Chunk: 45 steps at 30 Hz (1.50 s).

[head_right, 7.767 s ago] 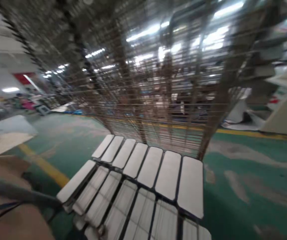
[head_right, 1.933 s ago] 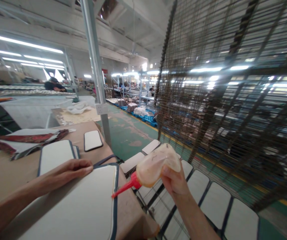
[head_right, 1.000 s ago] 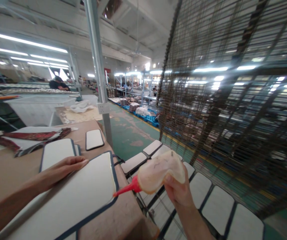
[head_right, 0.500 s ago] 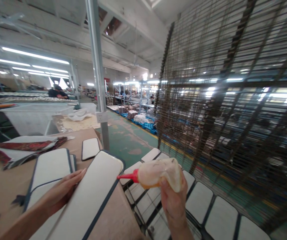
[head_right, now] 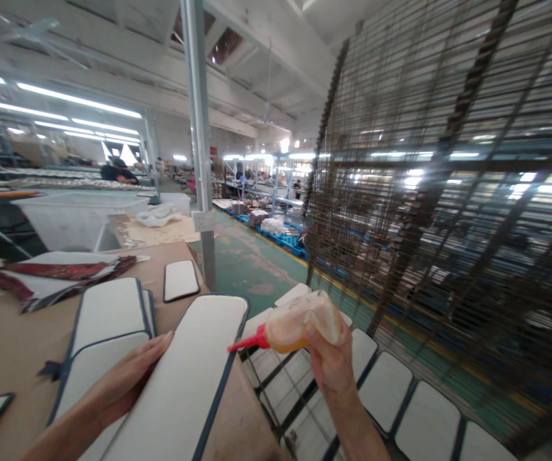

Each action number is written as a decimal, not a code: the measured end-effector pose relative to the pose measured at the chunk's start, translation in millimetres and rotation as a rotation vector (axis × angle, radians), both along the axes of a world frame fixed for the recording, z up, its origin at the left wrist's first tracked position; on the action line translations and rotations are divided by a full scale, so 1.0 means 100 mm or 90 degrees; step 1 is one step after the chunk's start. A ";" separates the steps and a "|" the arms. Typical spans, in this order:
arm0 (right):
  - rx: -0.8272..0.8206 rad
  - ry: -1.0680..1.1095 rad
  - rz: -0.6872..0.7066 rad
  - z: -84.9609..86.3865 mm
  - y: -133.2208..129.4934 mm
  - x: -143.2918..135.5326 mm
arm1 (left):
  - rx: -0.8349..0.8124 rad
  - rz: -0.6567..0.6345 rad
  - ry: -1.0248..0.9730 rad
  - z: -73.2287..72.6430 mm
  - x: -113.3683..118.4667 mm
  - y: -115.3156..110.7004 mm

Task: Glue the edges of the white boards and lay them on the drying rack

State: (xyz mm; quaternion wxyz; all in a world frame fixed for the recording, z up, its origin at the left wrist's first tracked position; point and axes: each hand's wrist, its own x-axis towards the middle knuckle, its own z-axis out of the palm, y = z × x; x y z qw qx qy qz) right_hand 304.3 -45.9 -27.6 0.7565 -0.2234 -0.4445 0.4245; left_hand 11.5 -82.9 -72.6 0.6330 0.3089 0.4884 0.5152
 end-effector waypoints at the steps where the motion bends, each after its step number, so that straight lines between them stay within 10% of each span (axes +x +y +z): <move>1: -0.003 -0.001 0.007 -0.01 -0.01 -0.01 | 0.000 0.003 0.000 0.00 -0.01 0.00; 45: -0.064 -0.008 0.160 -0.01 -0.47 -0.24 | 0.004 0.122 0.000 0.35 -0.20 0.57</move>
